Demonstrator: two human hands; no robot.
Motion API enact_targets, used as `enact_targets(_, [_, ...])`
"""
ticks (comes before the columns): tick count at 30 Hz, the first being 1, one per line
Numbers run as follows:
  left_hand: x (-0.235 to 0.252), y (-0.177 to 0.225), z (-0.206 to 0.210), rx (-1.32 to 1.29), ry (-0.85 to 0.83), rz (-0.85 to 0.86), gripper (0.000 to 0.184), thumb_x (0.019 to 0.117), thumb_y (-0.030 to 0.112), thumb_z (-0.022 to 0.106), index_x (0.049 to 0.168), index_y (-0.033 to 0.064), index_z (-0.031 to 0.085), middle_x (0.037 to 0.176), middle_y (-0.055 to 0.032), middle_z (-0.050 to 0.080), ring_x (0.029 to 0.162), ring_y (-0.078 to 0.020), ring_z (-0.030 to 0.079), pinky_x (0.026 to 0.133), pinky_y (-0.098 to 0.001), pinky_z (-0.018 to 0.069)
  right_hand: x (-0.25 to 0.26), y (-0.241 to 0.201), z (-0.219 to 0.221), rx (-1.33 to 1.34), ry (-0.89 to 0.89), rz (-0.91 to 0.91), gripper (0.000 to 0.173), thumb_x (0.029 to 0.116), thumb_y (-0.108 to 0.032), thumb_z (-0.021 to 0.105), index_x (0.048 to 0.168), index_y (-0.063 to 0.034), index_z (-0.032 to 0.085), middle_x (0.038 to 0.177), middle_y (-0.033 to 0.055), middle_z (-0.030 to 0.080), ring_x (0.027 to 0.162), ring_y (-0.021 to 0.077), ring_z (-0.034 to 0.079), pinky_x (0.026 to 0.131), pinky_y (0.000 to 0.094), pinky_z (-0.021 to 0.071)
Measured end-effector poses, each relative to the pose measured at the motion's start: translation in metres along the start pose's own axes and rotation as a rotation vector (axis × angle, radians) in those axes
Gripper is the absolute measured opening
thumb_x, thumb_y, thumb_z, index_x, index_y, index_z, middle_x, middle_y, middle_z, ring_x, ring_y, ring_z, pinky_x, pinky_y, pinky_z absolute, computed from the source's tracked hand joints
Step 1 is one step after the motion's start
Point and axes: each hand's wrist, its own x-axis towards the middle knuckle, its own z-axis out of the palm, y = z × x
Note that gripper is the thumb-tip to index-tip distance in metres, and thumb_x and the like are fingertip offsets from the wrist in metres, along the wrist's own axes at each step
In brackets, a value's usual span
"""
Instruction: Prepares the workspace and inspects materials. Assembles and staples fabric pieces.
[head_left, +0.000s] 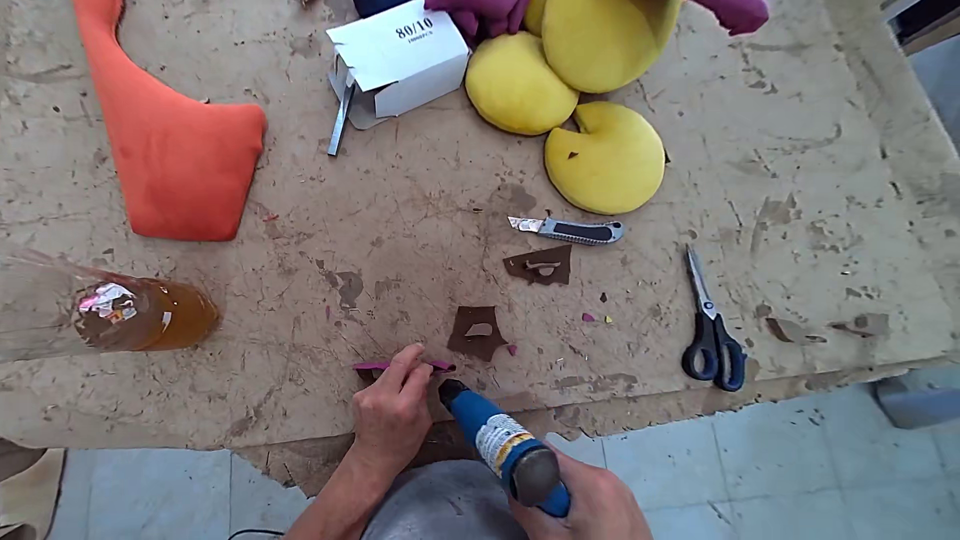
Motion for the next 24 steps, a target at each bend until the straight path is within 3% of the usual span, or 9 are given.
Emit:
enact_targets(11, [0.000, -0.007, -0.004, -0.144, -0.034, -0.003, 0.015, 0.0925, 0.009, 0.067, 0.098, 0.0142, 0.080, 0.144, -0.0071, 0.062, 0.084, -0.0113, 0.074, 0.064, -0.0288, 0.0616, 0.004, -0.012, 0.014, -0.068, -0.010, 0.090, 0.035, 0.0807, -0.029, 0.075, 0.111, -0.0116, 0.076, 0.083, 0.0047, 0.076, 0.072, 0.0194, 0.073, 0.061, 0.0474, 0.0570])
enact_targets(14, [0.001, -0.009, -0.006, -0.150, -0.045, -0.003, 0.014, 0.0925, 0.011, 0.068, 0.099, 0.0167, 0.080, 0.147, -0.0081, 0.058, 0.094, -0.0139, 0.073, 0.069, -0.0302, 0.0613, 0.004, -0.014, 0.016, -0.076, -0.003, 0.097, 0.035, 0.0811, -0.031, 0.075, 0.111, -0.0122, 0.077, 0.084, 0.0042, 0.076, 0.073, 0.0184, 0.073, 0.062, 0.0468, 0.0579])
enact_targets(16, [0.002, -0.011, -0.007, -0.146, -0.074, -0.022, 0.014, 0.0930, 0.015, 0.069, 0.100, 0.0181, 0.080, 0.150, -0.0084, 0.056, 0.110, -0.0193, 0.070, 0.080, -0.0345, 0.0620, 0.005, -0.016, 0.015, -0.078, 0.002, 0.100, 0.035, 0.0804, -0.030, 0.075, 0.110, -0.0112, 0.077, 0.083, 0.0048, 0.076, 0.073, 0.0191, 0.073, 0.062, 0.0468, 0.0577])
enact_targets(21, [0.003, -0.012, -0.006, -0.208, -0.091, -0.076, 0.014, 0.0966, 0.016, 0.065, 0.097, 0.0129, 0.078, 0.137, -0.0041, 0.067, 0.114, -0.0170, 0.069, 0.087, -0.0338, 0.0613, 0.006, -0.018, 0.014, -0.076, 0.009, 0.073, 0.036, 0.0807, -0.031, 0.075, 0.109, -0.0104, 0.077, 0.084, 0.0048, 0.076, 0.073, 0.0187, 0.073, 0.062, 0.0462, 0.0580])
enact_targets(24, [0.007, -0.013, -0.006, -0.218, -0.078, -0.123, 0.016, 0.0967, 0.014, 0.062, 0.094, 0.0091, 0.077, 0.131, -0.0046, 0.069, 0.108, -0.0129, 0.071, 0.087, -0.0308, 0.0616, 0.009, -0.020, 0.015, -0.075, 0.014, 0.072, 0.035, 0.0806, -0.031, 0.074, 0.110, -0.0109, 0.077, 0.084, 0.0039, 0.076, 0.073, 0.0175, 0.073, 0.062, 0.0451, 0.0582])
